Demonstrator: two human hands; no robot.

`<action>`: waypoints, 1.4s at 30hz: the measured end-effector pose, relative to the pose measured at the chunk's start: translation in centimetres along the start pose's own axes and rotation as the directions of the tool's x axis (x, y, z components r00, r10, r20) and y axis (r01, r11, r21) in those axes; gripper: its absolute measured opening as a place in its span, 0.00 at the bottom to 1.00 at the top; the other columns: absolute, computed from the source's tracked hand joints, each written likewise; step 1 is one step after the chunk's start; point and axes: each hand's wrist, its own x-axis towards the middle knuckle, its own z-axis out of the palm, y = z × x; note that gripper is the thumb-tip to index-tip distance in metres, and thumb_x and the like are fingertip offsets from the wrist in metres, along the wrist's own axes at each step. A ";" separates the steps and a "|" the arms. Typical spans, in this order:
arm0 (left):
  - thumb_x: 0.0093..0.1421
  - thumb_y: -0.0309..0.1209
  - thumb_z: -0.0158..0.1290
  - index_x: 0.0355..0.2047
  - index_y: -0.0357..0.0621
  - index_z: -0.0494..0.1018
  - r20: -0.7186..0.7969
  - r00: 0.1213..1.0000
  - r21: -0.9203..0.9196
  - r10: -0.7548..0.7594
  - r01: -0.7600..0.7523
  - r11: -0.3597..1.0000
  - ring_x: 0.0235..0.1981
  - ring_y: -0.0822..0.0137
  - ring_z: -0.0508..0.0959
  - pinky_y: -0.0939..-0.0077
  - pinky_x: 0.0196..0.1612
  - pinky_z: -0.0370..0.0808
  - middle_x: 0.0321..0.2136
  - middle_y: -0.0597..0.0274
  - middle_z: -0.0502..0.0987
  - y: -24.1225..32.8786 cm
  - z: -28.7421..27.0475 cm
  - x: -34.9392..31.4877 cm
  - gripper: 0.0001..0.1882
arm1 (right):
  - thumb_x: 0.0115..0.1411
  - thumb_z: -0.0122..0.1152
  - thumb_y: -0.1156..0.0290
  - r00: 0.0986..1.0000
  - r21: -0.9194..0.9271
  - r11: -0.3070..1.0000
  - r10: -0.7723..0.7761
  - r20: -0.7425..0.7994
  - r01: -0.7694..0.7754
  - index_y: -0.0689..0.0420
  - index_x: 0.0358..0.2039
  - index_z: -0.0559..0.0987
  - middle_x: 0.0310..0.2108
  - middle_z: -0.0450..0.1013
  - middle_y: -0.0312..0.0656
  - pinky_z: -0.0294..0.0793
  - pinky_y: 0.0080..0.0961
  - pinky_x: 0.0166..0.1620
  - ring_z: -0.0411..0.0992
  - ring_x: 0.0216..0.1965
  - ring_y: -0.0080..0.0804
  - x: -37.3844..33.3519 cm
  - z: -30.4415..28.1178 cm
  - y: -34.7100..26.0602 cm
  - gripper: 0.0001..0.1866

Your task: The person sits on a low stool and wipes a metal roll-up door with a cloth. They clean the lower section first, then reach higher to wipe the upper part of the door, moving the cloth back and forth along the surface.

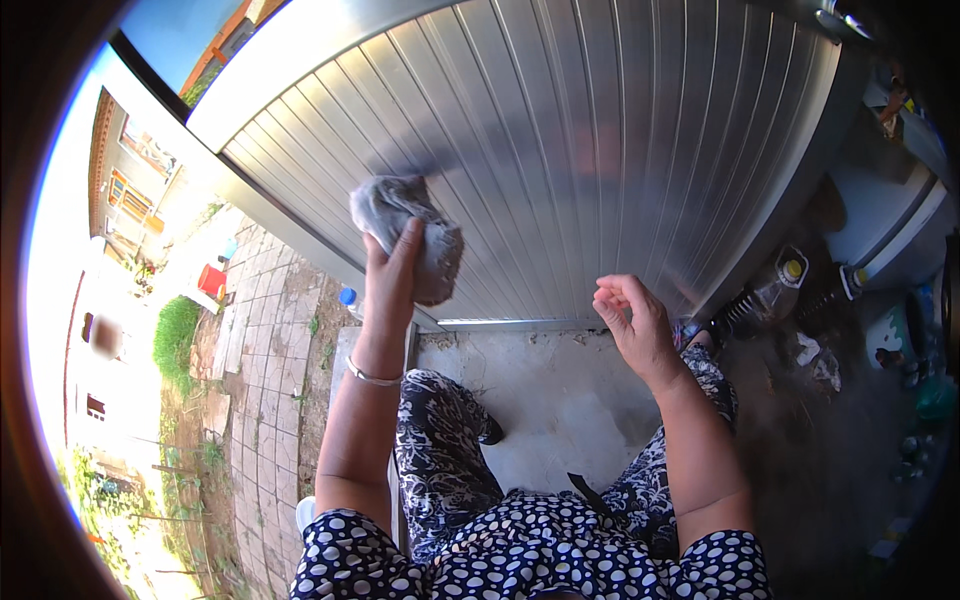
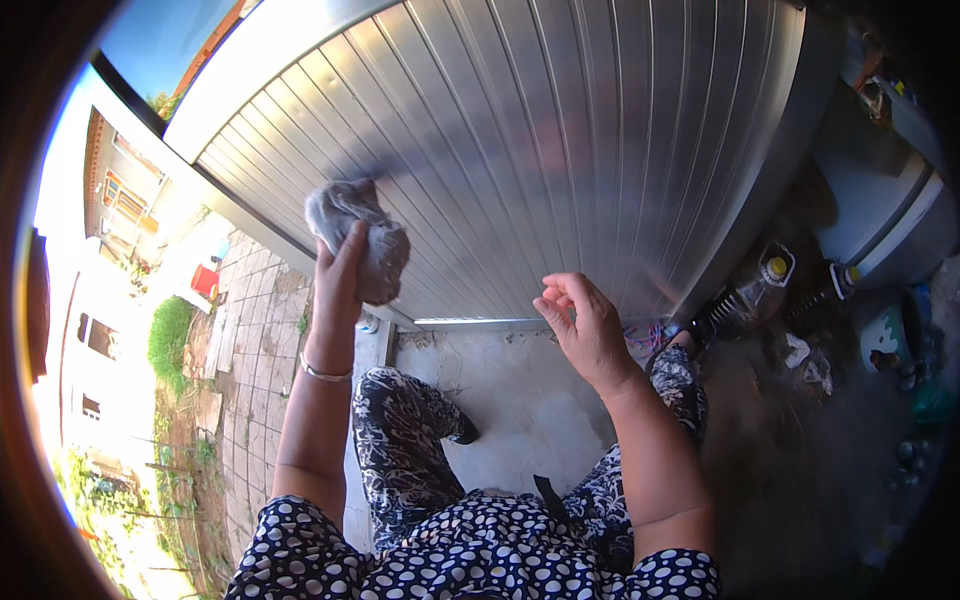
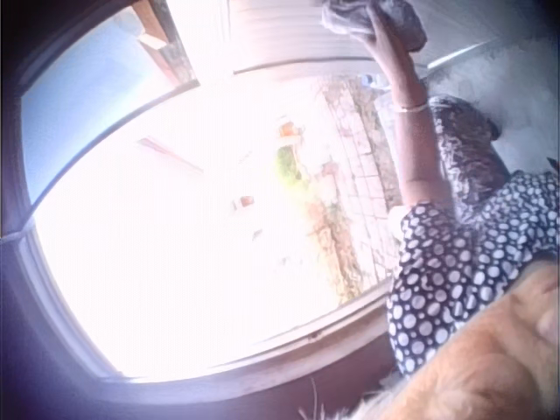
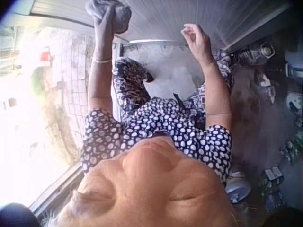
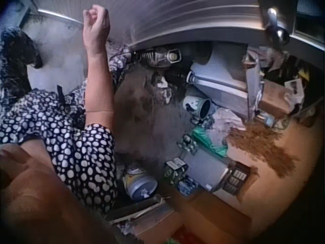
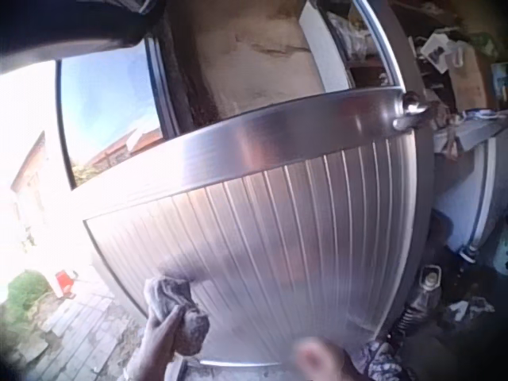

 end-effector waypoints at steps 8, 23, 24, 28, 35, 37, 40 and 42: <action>0.51 0.26 0.52 0.54 0.37 0.61 -0.320 0.635 0.844 0.703 -0.145 0.516 0.51 0.49 0.68 0.61 0.58 0.62 0.50 0.43 0.64 8.6 -10.7 14.5 0.29 | 0.59 0.62 0.64 0.998 -0.075 0.996 -0.057 0.012 0.058 0.60 0.41 0.71 0.30 0.73 0.43 0.74 0.29 0.33 0.71 0.26 0.33 -1.4 -1.5 -0.3 0.16; 0.57 0.24 0.49 0.51 0.38 0.66 -0.064 0.532 0.929 0.844 -0.278 0.245 0.51 0.49 0.66 0.64 0.55 0.63 0.50 0.46 0.64 8.6 1.2 10.5 0.20 | 0.54 0.66 0.71 0.982 -0.066 0.985 -0.153 0.115 0.161 0.59 0.40 0.70 0.30 0.73 0.44 0.74 0.33 0.34 0.73 0.28 0.39 -2.6 -0.9 -2.1 0.16; 0.57 0.24 0.49 0.52 0.38 0.65 -0.021 0.550 0.942 0.835 -0.270 0.201 0.51 0.49 0.66 0.64 0.55 0.63 0.51 0.46 0.63 8.8 1.8 10.0 0.21 | 0.54 0.66 0.71 0.981 -0.056 0.986 -0.147 0.125 0.155 0.59 0.40 0.70 0.30 0.73 0.44 0.74 0.33 0.34 0.74 0.28 0.39 -2.8 -0.7 -2.2 0.16; 0.58 0.31 0.53 0.55 0.39 0.63 0.106 0.606 0.933 0.788 -0.335 0.131 0.53 0.51 0.67 0.65 0.55 0.65 0.53 0.49 0.61 8.4 7.4 8.2 0.25 | 0.55 0.65 0.71 0.980 -0.074 0.980 -0.178 0.095 0.185 0.59 0.39 0.70 0.31 0.74 0.45 0.74 0.33 0.35 0.75 0.30 0.40 -3.1 -0.9 -1.0 0.15; 0.55 0.43 0.59 0.59 0.43 0.63 0.427 0.541 0.894 0.724 -0.373 -0.248 0.54 0.52 0.66 0.57 0.55 0.67 0.55 0.51 0.61 8.8 15.1 4.5 0.34 | 0.56 0.64 0.70 0.978 -0.109 0.972 -0.199 0.068 0.206 0.58 0.40 0.69 0.31 0.74 0.45 0.74 0.34 0.35 0.75 0.32 0.40 -3.2 -1.4 -0.5 0.15; 0.55 0.42 0.59 0.58 0.43 0.64 0.520 0.520 0.850 0.678 -0.398 -0.346 0.53 0.52 0.66 0.58 0.55 0.67 0.55 0.52 0.60 9.2 17.6 3.6 0.33 | 0.56 0.64 0.69 0.981 -0.122 0.974 -0.182 0.074 0.190 0.58 0.40 0.69 0.32 0.74 0.45 0.74 0.35 0.36 0.75 0.32 0.41 -3.1 -1.6 -0.4 0.15; 0.54 0.37 0.60 0.55 0.40 0.67 0.684 0.364 0.724 0.631 -0.444 -0.528 0.50 0.56 0.68 0.65 0.49 0.70 0.53 0.53 0.60 9.6 21.6 2.6 0.30 | 0.56 0.64 0.70 0.987 -0.116 0.982 -0.141 0.070 0.149 0.59 0.38 0.69 0.32 0.74 0.45 0.74 0.36 0.41 0.74 0.35 0.43 -3.0 -1.8 -0.2 0.14; 0.55 0.38 0.60 0.54 0.38 0.68 0.686 0.444 0.724 0.576 -0.498 -0.478 0.50 0.58 0.68 0.65 0.51 0.70 0.53 0.54 0.62 9.7 24.5 2.0 0.29 | 0.56 0.64 0.70 0.989 -0.121 0.983 -0.130 0.072 0.138 0.59 0.39 0.69 0.32 0.74 0.45 0.74 0.36 0.41 0.74 0.35 0.43 -3.0 -2.0 0.1 0.14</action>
